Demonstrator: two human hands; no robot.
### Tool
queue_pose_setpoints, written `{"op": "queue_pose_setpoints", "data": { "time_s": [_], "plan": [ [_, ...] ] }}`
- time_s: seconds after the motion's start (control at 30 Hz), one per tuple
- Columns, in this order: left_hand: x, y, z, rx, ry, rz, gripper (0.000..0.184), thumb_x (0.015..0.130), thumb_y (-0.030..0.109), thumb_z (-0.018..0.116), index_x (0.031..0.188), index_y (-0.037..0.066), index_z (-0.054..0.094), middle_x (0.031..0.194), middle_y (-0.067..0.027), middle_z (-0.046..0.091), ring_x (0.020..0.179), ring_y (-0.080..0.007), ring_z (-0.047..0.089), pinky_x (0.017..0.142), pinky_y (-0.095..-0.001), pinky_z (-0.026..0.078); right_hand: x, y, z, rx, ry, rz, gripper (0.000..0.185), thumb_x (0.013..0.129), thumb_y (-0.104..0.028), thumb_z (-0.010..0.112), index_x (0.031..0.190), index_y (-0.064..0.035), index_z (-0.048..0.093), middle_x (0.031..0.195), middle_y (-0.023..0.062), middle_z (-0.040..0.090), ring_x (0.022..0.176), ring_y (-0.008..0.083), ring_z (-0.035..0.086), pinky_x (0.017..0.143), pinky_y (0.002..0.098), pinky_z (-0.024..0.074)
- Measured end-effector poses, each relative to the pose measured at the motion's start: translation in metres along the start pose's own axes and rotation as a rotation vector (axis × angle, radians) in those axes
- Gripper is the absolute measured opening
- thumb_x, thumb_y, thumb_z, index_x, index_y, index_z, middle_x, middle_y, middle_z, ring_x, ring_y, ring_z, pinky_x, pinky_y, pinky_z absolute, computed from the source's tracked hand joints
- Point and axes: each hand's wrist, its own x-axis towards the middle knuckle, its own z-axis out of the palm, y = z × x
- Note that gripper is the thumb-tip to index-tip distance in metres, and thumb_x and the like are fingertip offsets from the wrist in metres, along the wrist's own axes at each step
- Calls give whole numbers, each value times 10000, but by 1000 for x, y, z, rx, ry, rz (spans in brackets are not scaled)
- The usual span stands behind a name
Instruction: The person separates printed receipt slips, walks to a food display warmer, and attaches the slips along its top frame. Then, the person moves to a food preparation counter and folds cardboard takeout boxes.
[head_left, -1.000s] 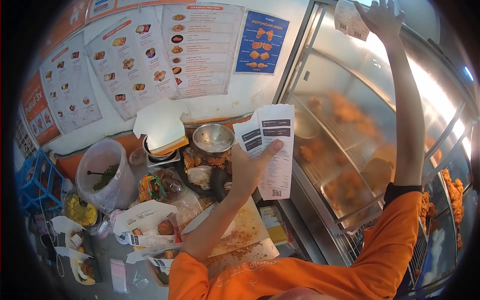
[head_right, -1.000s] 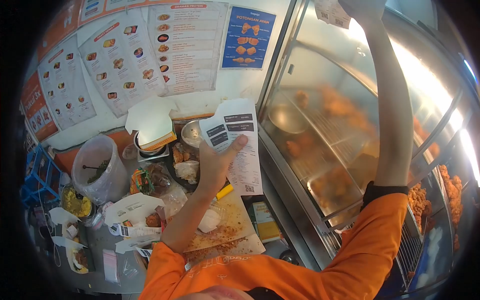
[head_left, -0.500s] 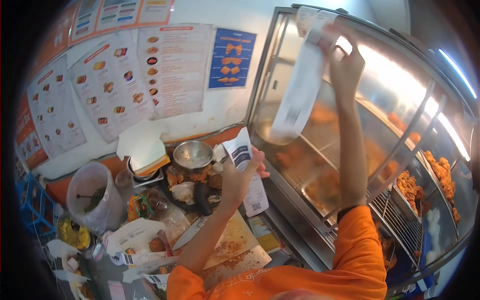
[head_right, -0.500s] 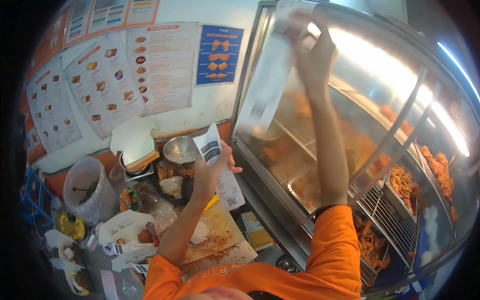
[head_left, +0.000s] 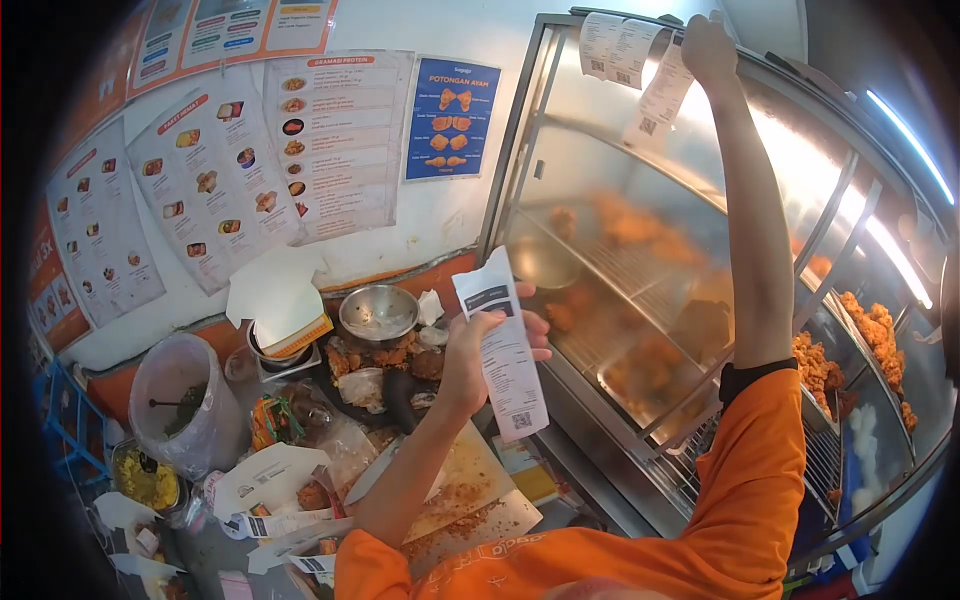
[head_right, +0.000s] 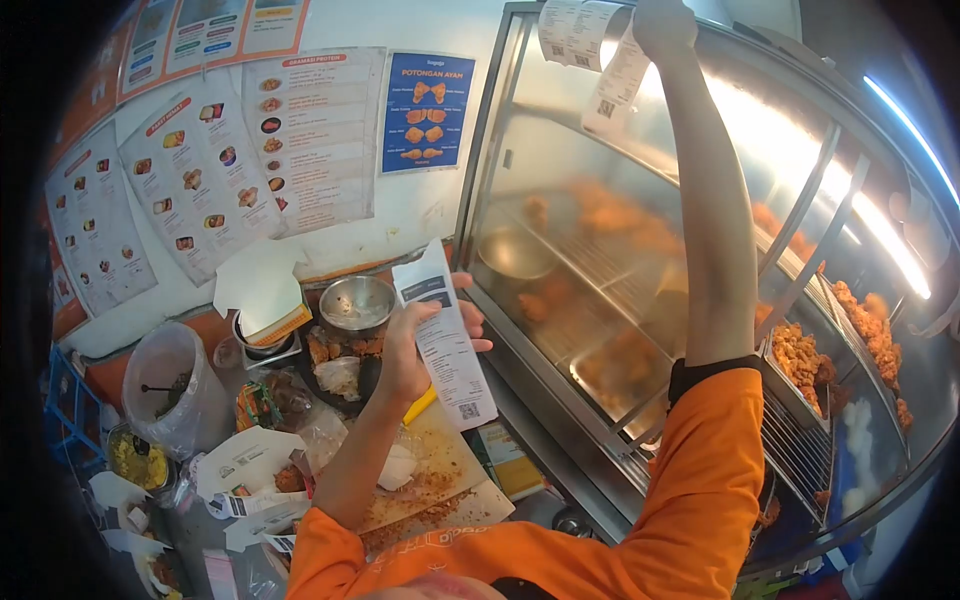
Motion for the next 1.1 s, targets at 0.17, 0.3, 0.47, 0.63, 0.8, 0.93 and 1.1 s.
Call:
{"op": "queue_pose_setpoints", "data": {
  "time_s": [0.17,0.3,0.47,0.63,0.8,0.93,1.1],
  "plan": [
    [1,7,13,205,42,50,241,857,80,548,1063,-45,535,924,-135,642,749,-168,638,607,-280,537,-10,-36,-38,-156,-147,116,318,823,-302,467,944,-37,592,1079,131,565,963,365,557,808,475,453],
    [5,-2,8,301,151,143,140,791,111,666,873,4,630,742,-46,653,612,-80,604,532,-213,479,-22,-52,-61,-533,-71,-50,360,843,-391,449,1003,-108,604,1033,26,582,1110,226,465,821,484,421],
    [5,-1,9,289,151,186,159,774,108,685,882,7,624,745,-38,645,614,-78,599,526,-212,480,-45,-77,-84,-240,94,-80,327,798,-116,547,1091,12,483,1126,161,497,1080,291,466,884,407,395],
    [10,-2,6,193,179,206,234,750,75,702,943,-6,598,795,-70,646,660,-119,618,581,-236,496,-164,-151,-156,1047,-294,255,236,787,-229,605,941,-62,539,878,40,547,855,152,533,745,319,439],
    [11,-15,7,455,202,452,336,710,79,740,967,-25,550,780,-33,628,643,-108,596,575,-218,488,-241,-182,-139,1396,-154,471,339,677,-28,709,942,-34,498,868,19,517,803,143,533,720,287,453],
    [7,-21,7,274,87,129,332,724,42,715,1006,-9,548,753,-74,632,652,-109,615,563,-212,494,-122,-91,-114,878,564,252,420,722,28,656,1105,-31,494,1066,64,511,836,119,554,674,255,498],
    [7,-23,8,285,59,88,342,736,97,723,997,-4,527,725,-74,620,619,-115,610,540,-215,495,-47,8,-81,303,344,76,306,727,-86,656,1029,-45,627,1080,120,546,843,255,594,719,325,480]
  ]
}}
